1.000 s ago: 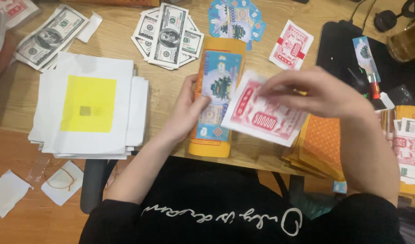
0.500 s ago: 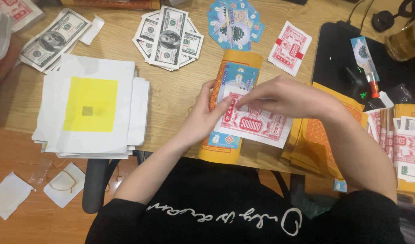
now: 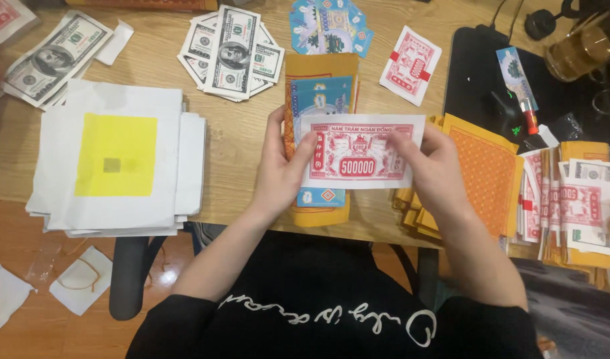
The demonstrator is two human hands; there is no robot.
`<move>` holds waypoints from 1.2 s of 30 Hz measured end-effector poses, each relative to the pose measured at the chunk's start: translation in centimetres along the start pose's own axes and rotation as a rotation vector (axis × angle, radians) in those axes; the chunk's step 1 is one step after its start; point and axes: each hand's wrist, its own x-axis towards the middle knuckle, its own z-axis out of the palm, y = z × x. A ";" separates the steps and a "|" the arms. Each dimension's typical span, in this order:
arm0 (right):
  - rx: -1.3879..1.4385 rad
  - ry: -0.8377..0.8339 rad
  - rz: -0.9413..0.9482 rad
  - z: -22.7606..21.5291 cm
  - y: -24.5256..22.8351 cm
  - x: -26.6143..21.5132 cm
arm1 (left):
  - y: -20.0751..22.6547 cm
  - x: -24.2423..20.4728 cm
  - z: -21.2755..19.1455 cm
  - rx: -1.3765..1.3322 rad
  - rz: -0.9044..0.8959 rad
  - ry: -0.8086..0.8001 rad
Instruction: The person organizes several stacks of paper currency and yellow envelopes, then places a bundle of notes inside a white paper bag.
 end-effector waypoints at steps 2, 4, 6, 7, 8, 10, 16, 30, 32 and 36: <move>-0.006 0.084 -0.094 0.4 0.6 -0.6 | 1.1 -0.6 0.1 0.067 0.017 0.012; -0.682 0.348 -0.786 0.2 2.4 -0.6 | 2.3 -1.1 0.3 0.221 0.038 0.096; -0.794 0.179 -0.789 2.7 3.1 -1.5 | 1.5 -0.7 0.9 0.193 0.061 0.123; -0.915 0.014 -0.777 3.9 3.5 -2.2 | 1.0 -0.6 1.2 0.159 0.074 0.137; -0.912 0.017 -0.775 4.3 3.6 -2.3 | 0.9 -0.8 1.2 0.162 0.074 0.134; -0.802 -0.104 -0.689 4.9 3.6 -2.2 | 0.7 -1.0 1.5 0.063 0.024 0.119; -0.194 -0.214 -0.738 6.2 5.8 -3.0 | -0.4 -0.9 2.3 -0.357 -0.259 0.058; -0.137 0.051 -0.665 5.9 3.0 -3.7 | -3.8 -0.8 0.6 -0.180 0.029 -0.173; -0.188 0.156 -0.515 5.8 3.4 -3.6 | -3.1 -1.4 0.6 -0.006 0.100 -0.160; -0.280 0.137 -0.326 6.0 6.9 -2.3 | 1.5 -2.1 2.8 0.206 0.093 -0.192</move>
